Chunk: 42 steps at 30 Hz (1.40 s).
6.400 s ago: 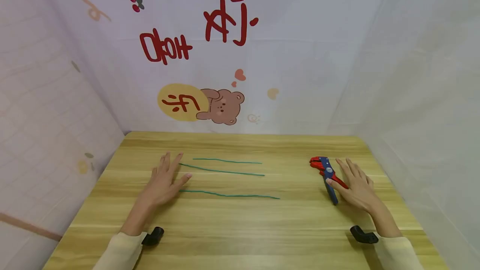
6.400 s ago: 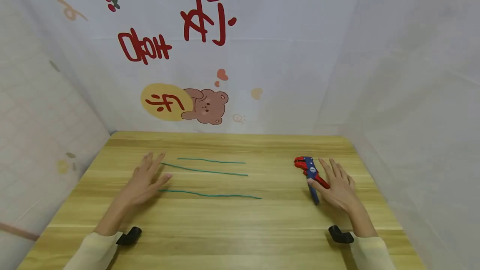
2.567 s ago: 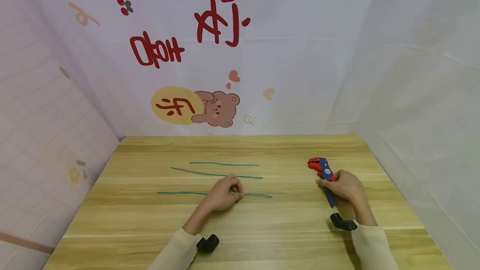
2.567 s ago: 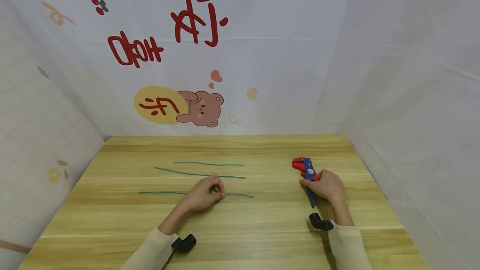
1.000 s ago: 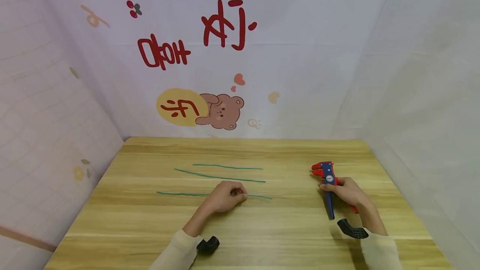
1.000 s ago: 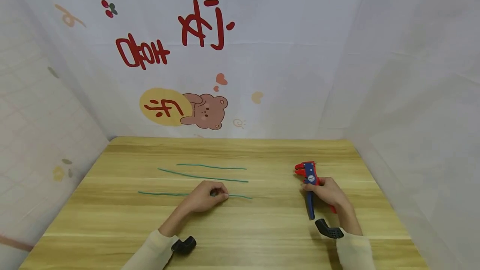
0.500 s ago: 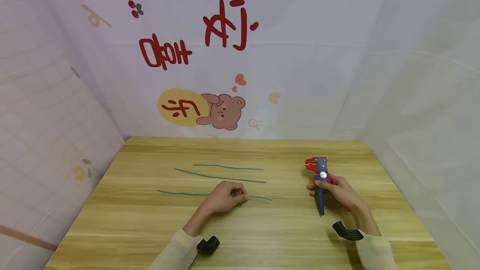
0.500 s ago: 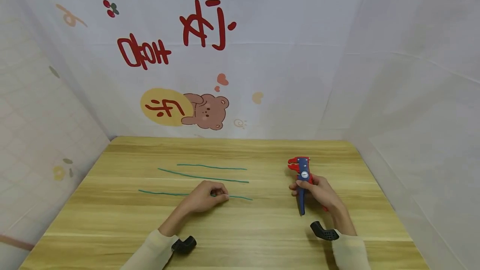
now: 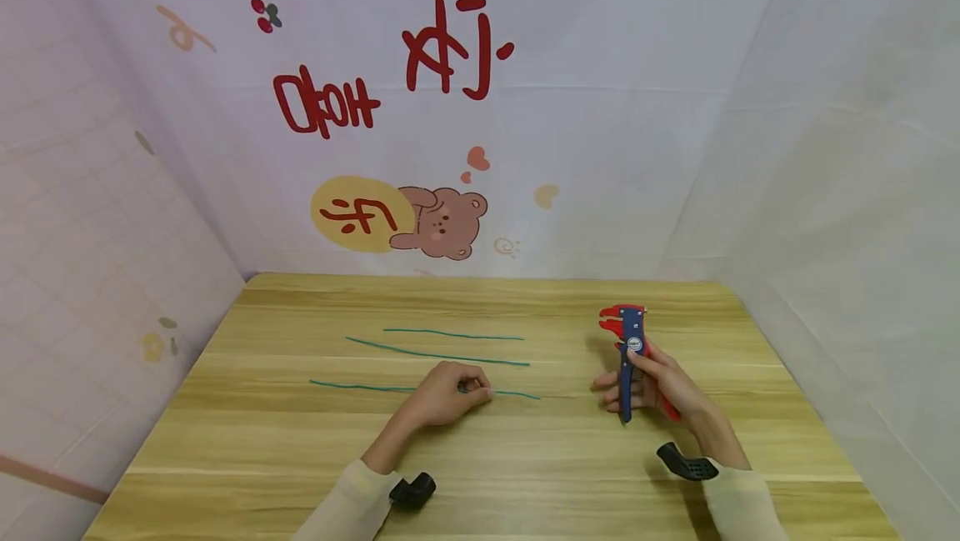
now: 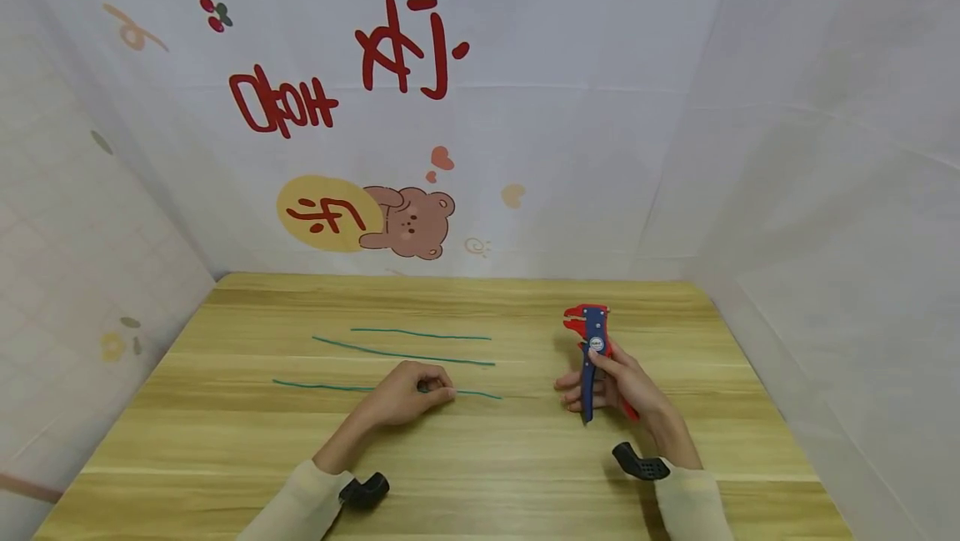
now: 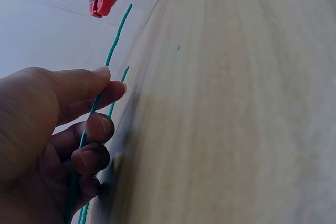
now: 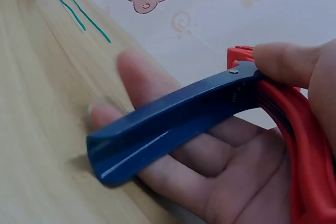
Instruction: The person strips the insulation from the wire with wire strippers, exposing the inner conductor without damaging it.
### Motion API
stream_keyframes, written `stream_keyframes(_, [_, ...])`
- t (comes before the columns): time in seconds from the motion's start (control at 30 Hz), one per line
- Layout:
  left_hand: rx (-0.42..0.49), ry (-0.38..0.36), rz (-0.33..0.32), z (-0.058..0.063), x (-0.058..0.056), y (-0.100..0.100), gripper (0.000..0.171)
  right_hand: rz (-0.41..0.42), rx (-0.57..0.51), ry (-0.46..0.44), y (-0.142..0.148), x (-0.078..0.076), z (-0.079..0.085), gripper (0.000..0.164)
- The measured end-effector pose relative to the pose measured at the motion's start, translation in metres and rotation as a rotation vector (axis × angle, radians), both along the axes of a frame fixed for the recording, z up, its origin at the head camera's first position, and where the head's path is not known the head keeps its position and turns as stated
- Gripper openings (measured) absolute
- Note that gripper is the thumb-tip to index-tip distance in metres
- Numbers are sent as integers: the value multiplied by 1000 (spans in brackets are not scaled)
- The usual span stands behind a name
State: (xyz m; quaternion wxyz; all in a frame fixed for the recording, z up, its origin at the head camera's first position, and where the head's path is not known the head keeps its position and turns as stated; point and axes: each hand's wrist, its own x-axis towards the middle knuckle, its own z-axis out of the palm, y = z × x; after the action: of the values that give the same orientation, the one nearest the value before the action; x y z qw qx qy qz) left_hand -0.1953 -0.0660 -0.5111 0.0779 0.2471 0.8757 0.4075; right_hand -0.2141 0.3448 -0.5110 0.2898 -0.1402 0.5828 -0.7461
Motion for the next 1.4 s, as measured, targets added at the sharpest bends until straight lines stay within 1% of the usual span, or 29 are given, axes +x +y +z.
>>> stream_keyframes(0.2, [1, -1, 4, 2, 0, -1, 10, -38, 141, 63, -5, 2, -1, 53])
stream_keyframes(0.3, [3, -3, 4, 2, 1, -3, 10, -41, 171, 93, -9, 3, -2, 52])
stream_keyframes(0.43, [0, 6, -1, 3, 1, -4, 10, -21, 117, 107, -11, 3, -5, 47])
stream_keyframes(0.63, [-2, 23, -9, 4, 1, -2, 11, 55, -60, 118, -15, 6, -10, 33])
stream_keyframes(0.73, [3, 17, -12, 3, 1, -3, 12, 92, -148, 114, -19, 7, -12, 38])
stream_keyframes(0.8, [11, 11, -14, 3, 2, -5, 13, 120, -187, 115, -22, 8, -12, 41])
stream_keyframes(1.0, [18, -26, 3, -1, 2, -11, 13, 148, -204, 126, -33, 9, -9, 39])
stream_keyframes(1.13, [9, -18, 11, -1, 1, -11, 14, 161, -228, 138, -36, 8, -6, 48])
stream_keyframes(1.2, [13, -21, 15, 1, 1, -10, 15, 156, -212, 143, -37, 8, -5, 48])
stream_keyframes(1.27, [20, -27, 17, 3, 0, -11, 16, 141, -185, 151, -39, 9, -3, 43])
stream_keyframes(1.4, [36, -34, 19, 7, -1, -14, 16, 94, -127, 164, -47, 9, -1, 26])
